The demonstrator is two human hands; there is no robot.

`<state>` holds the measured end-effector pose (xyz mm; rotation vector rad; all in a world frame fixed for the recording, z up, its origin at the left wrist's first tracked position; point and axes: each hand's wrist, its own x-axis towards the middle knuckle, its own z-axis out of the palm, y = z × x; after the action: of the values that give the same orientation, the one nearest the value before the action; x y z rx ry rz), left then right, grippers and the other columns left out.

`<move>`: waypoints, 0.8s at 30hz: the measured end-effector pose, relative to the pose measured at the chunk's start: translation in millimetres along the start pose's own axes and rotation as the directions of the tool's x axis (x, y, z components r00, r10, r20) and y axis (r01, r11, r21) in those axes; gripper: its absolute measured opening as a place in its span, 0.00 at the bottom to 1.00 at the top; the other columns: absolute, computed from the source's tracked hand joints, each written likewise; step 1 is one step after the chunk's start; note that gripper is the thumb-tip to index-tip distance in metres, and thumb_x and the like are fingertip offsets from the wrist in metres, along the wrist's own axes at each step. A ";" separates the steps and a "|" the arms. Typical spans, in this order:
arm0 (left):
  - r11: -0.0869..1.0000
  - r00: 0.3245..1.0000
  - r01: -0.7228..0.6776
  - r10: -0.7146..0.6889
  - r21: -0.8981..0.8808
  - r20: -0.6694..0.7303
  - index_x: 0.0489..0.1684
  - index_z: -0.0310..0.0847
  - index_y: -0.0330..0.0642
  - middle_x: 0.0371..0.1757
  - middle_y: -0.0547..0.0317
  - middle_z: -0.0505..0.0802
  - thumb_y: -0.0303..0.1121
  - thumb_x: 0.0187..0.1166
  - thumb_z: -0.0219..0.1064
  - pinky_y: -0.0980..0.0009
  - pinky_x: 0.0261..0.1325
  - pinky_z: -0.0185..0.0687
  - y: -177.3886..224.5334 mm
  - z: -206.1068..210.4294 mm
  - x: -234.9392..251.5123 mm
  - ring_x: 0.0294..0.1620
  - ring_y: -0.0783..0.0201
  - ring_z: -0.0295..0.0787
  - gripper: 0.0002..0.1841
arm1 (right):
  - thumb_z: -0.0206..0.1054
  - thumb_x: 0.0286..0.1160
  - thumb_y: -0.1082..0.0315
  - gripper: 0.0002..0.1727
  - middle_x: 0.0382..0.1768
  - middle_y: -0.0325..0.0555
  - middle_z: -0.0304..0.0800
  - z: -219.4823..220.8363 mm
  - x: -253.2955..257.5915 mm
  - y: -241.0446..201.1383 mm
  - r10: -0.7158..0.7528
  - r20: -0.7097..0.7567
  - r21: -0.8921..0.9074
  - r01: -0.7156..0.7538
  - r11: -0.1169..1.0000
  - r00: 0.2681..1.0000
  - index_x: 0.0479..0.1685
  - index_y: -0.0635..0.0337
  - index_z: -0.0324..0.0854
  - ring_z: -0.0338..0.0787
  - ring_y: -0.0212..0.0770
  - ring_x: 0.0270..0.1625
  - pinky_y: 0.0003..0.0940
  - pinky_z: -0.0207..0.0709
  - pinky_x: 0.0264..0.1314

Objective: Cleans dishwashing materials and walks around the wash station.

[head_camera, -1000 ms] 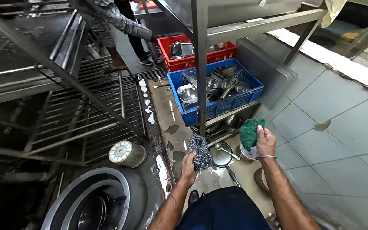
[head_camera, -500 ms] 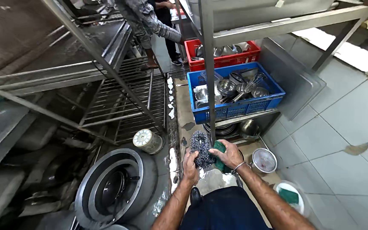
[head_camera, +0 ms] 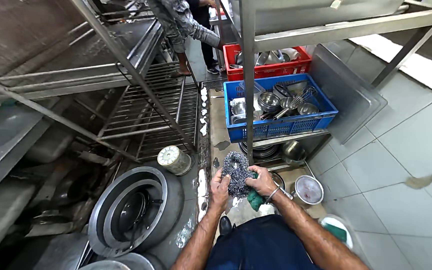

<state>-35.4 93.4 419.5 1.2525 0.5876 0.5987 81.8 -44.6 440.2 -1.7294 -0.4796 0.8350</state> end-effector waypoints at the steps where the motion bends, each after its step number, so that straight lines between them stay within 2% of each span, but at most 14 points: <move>1: 1.000 1.000 -0.005 0.005 0.031 -0.006 0.70 0.79 0.32 0.56 0.45 0.94 0.22 0.84 0.55 0.60 0.57 0.92 -0.8 0.1 0.3 0.52 0.58 0.94 0.18 | 0.78 0.57 0.68 0.20 0.39 0.49 0.95 -0.9 -1.2 1.5 -0.005 -0.003 0.040 0.005 0.999 1.000 0.53 0.57 0.89 0.94 0.43 0.38 0.46 0.90 0.44; 5: 0.989 0.996 0.012 0.001 0.150 -0.087 0.72 0.78 0.32 0.59 0.45 0.92 0.22 0.85 0.55 0.59 0.62 0.88 1.0 3.9 5.8 0.56 0.59 0.91 0.19 | 0.76 0.58 0.74 0.17 0.39 0.51 0.94 -5.6 -4.6 6.0 -0.020 -0.055 0.209 0.031 0.978 0.998 0.51 0.60 0.90 0.93 0.44 0.37 0.44 0.89 0.41; 8: 0.986 0.993 0.033 -0.014 0.164 -0.119 0.71 0.79 0.32 0.58 0.45 0.92 0.22 0.86 0.53 0.57 0.59 0.88 1.0 2.5 11.5 0.54 0.58 0.92 0.18 | 0.75 0.58 0.74 0.17 0.37 0.53 0.94 -9.6 -6.4 9.7 -0.037 -0.074 0.318 0.059 0.946 0.997 0.50 0.61 0.90 0.93 0.44 0.35 0.43 0.89 0.39; 15: 0.996 0.982 0.060 -0.072 -0.073 -0.175 0.67 0.80 0.34 0.50 0.48 0.92 0.18 0.85 0.51 0.60 0.47 0.91 21.1 2.5 15.6 0.44 0.60 0.91 0.17 | 0.72 0.58 0.73 0.17 0.35 0.54 0.93 -23.9 -13.0 7.0 -0.048 -0.102 0.485 0.092 0.870 0.994 0.50 0.62 0.89 0.91 0.43 0.32 0.40 0.87 0.34; 20: 0.954 0.982 0.094 -0.135 -0.284 -0.128 0.64 0.81 0.37 0.50 0.49 0.93 0.20 0.87 0.51 0.57 0.48 0.91 40.8 -2.9 13.9 0.45 0.58 0.92 0.16 | 0.71 0.61 0.72 0.16 0.36 0.52 0.93 -27.3 -13.5 2.7 -0.064 -0.115 0.511 0.115 0.852 0.991 0.50 0.61 0.89 0.90 0.41 0.32 0.38 0.87 0.34; 24: 0.943 0.981 0.158 -0.185 -0.293 -0.067 0.67 0.79 0.40 0.53 0.48 0.92 0.23 0.89 0.50 0.55 0.52 0.90 45.2 -1.1 16.4 0.49 0.56 0.92 0.16 | 0.74 0.62 0.69 0.17 0.38 0.54 0.94 -27.6 -10.3 -10.0 -0.117 -0.062 0.405 0.133 0.905 0.991 0.52 0.60 0.90 0.92 0.43 0.34 0.40 0.88 0.37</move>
<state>-28.8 114.9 461.9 0.8943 0.6554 0.5754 96.1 -66.7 456.7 -1.3106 -0.3560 0.7483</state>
